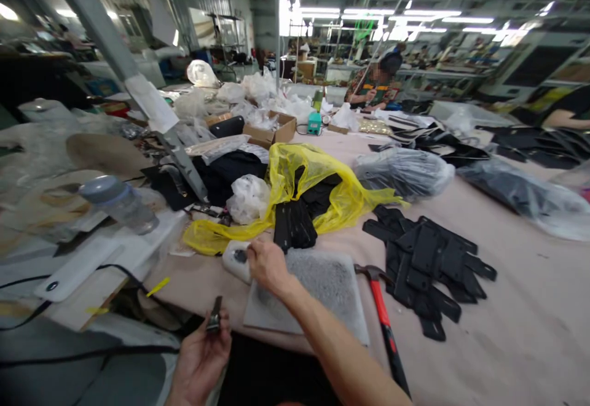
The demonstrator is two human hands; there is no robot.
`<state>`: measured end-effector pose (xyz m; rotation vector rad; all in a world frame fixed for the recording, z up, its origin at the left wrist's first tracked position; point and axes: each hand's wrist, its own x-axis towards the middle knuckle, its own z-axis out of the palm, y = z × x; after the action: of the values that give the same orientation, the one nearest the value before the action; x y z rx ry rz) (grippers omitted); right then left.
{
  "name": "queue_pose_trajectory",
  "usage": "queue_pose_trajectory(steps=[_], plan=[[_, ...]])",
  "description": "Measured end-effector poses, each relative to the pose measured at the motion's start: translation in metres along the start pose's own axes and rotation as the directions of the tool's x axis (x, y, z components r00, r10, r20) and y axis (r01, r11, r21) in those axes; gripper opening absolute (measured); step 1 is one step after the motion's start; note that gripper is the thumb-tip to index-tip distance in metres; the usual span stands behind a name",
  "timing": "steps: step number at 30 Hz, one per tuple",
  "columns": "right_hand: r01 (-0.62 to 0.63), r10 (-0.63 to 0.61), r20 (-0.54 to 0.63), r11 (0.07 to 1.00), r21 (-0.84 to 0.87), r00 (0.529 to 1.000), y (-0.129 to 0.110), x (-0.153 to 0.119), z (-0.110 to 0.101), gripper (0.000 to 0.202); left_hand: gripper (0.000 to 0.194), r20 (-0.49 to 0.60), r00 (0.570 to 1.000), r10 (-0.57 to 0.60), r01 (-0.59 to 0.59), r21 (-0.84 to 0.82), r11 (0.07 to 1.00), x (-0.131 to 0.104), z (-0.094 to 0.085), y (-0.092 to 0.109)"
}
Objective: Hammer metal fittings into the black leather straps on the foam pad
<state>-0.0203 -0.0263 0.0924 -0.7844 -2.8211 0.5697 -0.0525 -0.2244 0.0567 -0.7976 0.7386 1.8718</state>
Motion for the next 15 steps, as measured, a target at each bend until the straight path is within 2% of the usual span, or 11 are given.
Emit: queue_pose_trajectory(steps=[3,6,11,15], plan=[[-0.044,0.055,0.066,0.987,-0.155,0.996,0.034,0.043,0.008,0.021,0.036,-0.016,1.0,0.002,-0.003,-0.041,0.999,-0.005,0.002,-0.001],[-0.014,0.046,0.121,0.969,-0.246,0.992,0.052,0.067,0.026,0.019,0.035,-0.01,1.0,0.015,-0.016,-0.082,0.996,-0.009,0.005,-0.001],[0.025,0.035,0.152,0.924,-0.38,0.988,0.06,0.078,0.053,0.03,0.029,-0.004,0.999,0.035,-0.035,-0.152,0.988,-0.014,0.0,0.006],[0.101,-0.021,0.184,0.892,-0.441,0.983,0.065,0.084,0.064,0.032,0.026,-0.011,1.0,0.022,-0.024,-0.191,0.981,-0.016,-0.001,0.01]])
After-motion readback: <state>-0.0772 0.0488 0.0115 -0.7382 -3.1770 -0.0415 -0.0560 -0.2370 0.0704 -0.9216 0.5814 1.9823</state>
